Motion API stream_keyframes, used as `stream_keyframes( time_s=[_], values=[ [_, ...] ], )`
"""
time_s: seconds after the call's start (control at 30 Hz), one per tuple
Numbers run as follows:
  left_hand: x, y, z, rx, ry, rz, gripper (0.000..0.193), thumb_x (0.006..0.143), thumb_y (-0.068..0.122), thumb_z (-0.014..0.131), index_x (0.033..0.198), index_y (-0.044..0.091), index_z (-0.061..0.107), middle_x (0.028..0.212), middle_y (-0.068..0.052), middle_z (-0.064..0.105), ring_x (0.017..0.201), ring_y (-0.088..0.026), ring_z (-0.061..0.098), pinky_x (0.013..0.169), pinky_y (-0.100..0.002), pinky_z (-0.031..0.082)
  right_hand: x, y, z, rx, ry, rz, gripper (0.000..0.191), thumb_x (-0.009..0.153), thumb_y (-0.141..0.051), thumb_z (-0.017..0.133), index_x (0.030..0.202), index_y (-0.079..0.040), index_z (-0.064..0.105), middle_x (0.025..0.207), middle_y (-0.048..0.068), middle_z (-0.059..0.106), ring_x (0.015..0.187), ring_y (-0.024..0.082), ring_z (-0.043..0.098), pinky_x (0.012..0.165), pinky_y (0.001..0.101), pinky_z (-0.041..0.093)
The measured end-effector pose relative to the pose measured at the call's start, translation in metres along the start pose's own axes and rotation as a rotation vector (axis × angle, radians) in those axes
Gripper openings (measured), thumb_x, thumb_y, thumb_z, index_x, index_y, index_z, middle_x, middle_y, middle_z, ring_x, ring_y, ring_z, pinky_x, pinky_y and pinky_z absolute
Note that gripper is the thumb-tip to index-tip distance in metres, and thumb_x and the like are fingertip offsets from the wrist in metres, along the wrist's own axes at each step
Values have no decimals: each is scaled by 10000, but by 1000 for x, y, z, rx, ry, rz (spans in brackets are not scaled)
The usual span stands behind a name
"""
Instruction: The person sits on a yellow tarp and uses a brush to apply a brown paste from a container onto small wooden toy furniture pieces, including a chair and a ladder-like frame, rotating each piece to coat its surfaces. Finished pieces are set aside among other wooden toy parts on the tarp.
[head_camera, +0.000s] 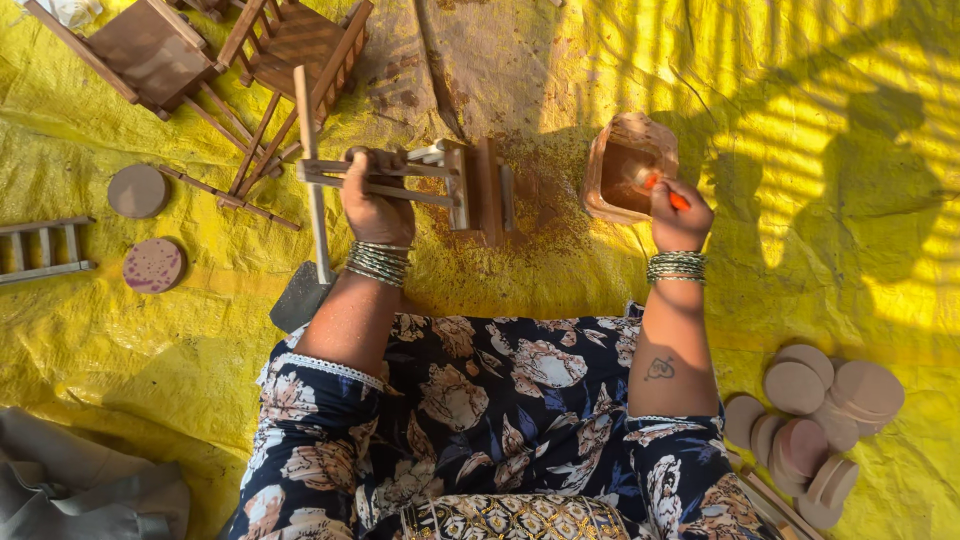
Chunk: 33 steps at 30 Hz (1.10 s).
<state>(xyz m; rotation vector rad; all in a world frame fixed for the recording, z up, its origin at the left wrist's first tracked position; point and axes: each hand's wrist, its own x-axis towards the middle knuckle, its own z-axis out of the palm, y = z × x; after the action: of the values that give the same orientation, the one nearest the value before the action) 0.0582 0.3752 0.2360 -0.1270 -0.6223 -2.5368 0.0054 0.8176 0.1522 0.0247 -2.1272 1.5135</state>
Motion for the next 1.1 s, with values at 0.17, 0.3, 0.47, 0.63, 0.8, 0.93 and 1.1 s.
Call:
stream_keyframes(
  time_s=[0.17, 0.3, 0.47, 0.63, 0.8, 0.93, 1.1],
  values=[
    [0, -1, -15, -109, 83, 81, 121, 1016, 133, 570, 947, 93, 479, 859, -57, 523, 847, -213, 533, 866, -419, 477, 10, 4, -18, 368, 147, 187, 148, 1005, -74, 681, 1098, 32, 723, 903, 91, 741, 729, 110, 660, 661, 251, 531],
    [2, -5, -18, -12, 53, 110, 212, 945, -8, 587, 1050, 120, 454, 960, -54, 551, 955, -206, 569, 978, -390, 477, 15, 5, -25, 338, 235, 323, 178, 986, -120, 666, 1099, 8, 718, 821, 104, 753, 579, 95, 600, 518, 221, 438],
    [6, -5, -16, 60, -36, 151, 490, 876, -80, 648, 1215, 162, 390, 1092, -52, 523, 1081, -215, 555, 1120, -415, 447, 13, 1, -19, 297, 215, 101, 158, 996, -67, 677, 1117, 23, 721, 896, 105, 749, 690, 114, 639, 624, 236, 501],
    [1, -18, -9, 251, -96, 189, 529, 901, -90, 663, 1267, 177, 390, 1180, -60, 508, 1229, -257, 535, 1243, -524, 369, -4, -5, 2, 140, 36, 17, 135, 946, -7, 679, 1049, 19, 763, 992, 97, 780, 907, 141, 730, 859, 270, 585],
    [-1, -15, -7, 294, -189, 94, 573, 941, -122, 704, 1302, 187, 383, 1229, -35, 488, 1326, -253, 502, 1306, -519, 297, -12, -6, 16, -385, 43, 52, 118, 920, -102, 781, 1005, -20, 791, 877, 110, 754, 789, 140, 704, 746, 284, 560],
    [-1, -13, -8, 317, -246, 51, 561, 962, -131, 694, 1325, 173, 393, 1269, -38, 487, 1385, -265, 482, 1321, -502, 305, -6, -5, 14, -172, 154, 13, 122, 880, -72, 796, 976, 0, 778, 876, 82, 765, 797, 141, 710, 748, 284, 574],
    [0, -13, -9, 391, -239, 41, 510, 986, -133, 681, 1319, 150, 417, 1271, -46, 499, 1415, -283, 493, 1308, -488, 345, 4, -7, -5, 115, 124, 41, 87, 966, -16, 703, 1024, 41, 733, 885, 67, 743, 803, 136, 697, 784, 265, 577]
  ],
)
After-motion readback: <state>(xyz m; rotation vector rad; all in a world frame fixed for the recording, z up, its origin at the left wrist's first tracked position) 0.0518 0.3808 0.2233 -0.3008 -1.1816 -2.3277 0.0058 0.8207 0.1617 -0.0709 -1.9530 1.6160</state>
